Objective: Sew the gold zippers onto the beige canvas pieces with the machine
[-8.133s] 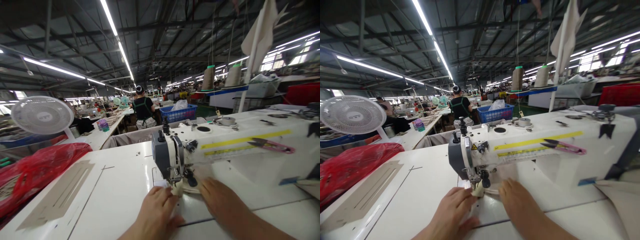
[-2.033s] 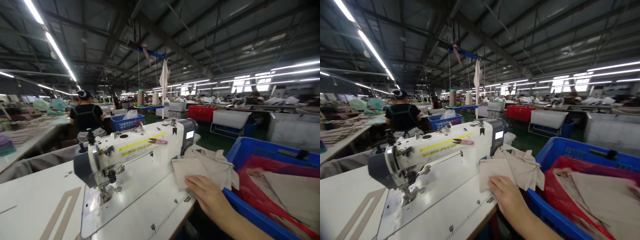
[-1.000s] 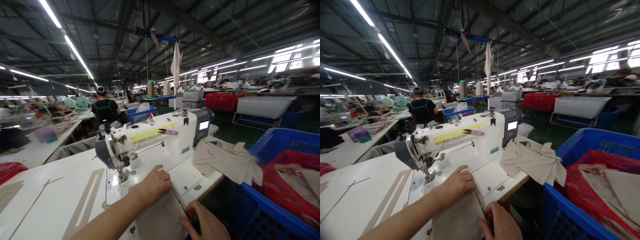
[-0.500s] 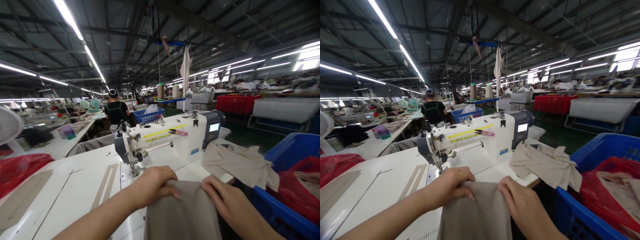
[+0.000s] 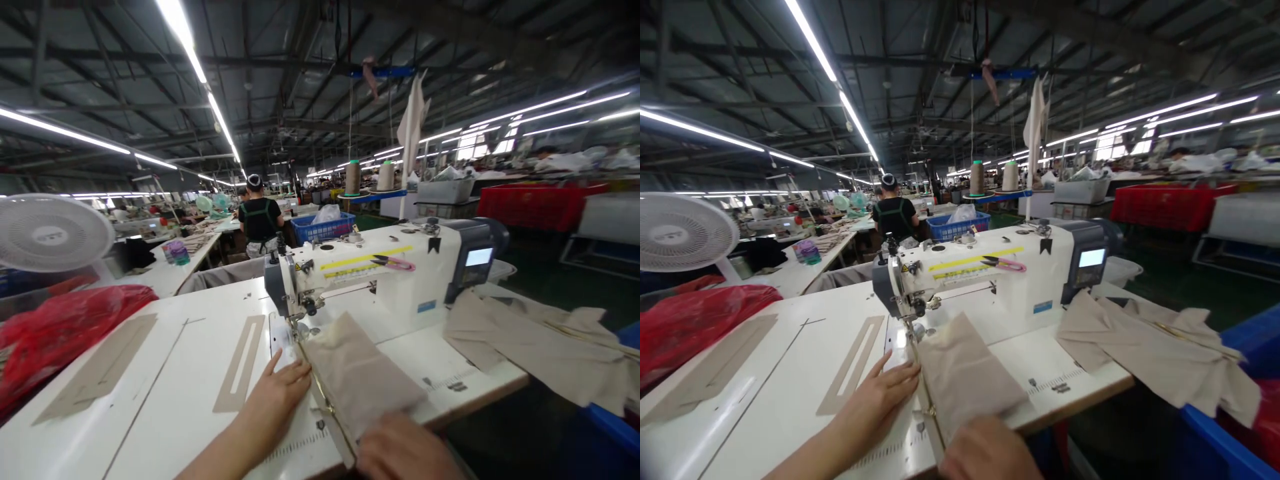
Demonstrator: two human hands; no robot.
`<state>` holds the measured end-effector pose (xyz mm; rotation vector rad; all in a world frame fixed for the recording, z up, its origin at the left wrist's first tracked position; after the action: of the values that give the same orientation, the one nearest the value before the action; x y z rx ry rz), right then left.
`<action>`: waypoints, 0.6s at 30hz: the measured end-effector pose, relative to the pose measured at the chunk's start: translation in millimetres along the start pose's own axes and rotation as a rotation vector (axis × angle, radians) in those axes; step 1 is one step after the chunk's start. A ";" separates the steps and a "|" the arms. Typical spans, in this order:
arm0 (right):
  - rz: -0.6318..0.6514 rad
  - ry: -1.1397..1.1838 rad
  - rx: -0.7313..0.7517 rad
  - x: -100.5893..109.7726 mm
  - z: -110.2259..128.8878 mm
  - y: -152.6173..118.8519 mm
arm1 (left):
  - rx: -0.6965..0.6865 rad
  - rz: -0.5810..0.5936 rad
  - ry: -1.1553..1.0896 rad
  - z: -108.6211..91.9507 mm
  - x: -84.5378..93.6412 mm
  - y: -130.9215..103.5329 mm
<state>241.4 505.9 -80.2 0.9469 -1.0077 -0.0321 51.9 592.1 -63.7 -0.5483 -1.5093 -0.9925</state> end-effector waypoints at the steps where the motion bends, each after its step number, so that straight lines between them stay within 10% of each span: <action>1: 0.037 -0.004 -0.128 1.7 -18.0 6.1 | 0.080 0.032 -0.039 -0.7 -1.3 -3.6; 3: 0.161 -0.136 -0.510 4.5 -64.4 22.2 | 0.220 0.112 -0.096 -6.7 0.9 -3.1; 7: 0.303 -0.160 -0.680 -12.8 -125.8 65.3 | 0.331 0.250 -0.159 -16.6 -1.1 12.4; 18: 0.378 -0.411 -0.607 -42.6 -126.4 66.4 | 0.325 0.365 -0.187 0.4 -7.9 20.5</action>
<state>284.0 648.5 -88.3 0.1850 -1.4354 -0.2110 69.7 604.8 -65.6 -0.6639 -1.6219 -0.4130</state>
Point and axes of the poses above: each hand's wrist, its own y-axis towards the middle knuckle, its own x-axis out of the back of the hand, z = x × y, the point moved 3 cm from there along y, towards the middle knuckle
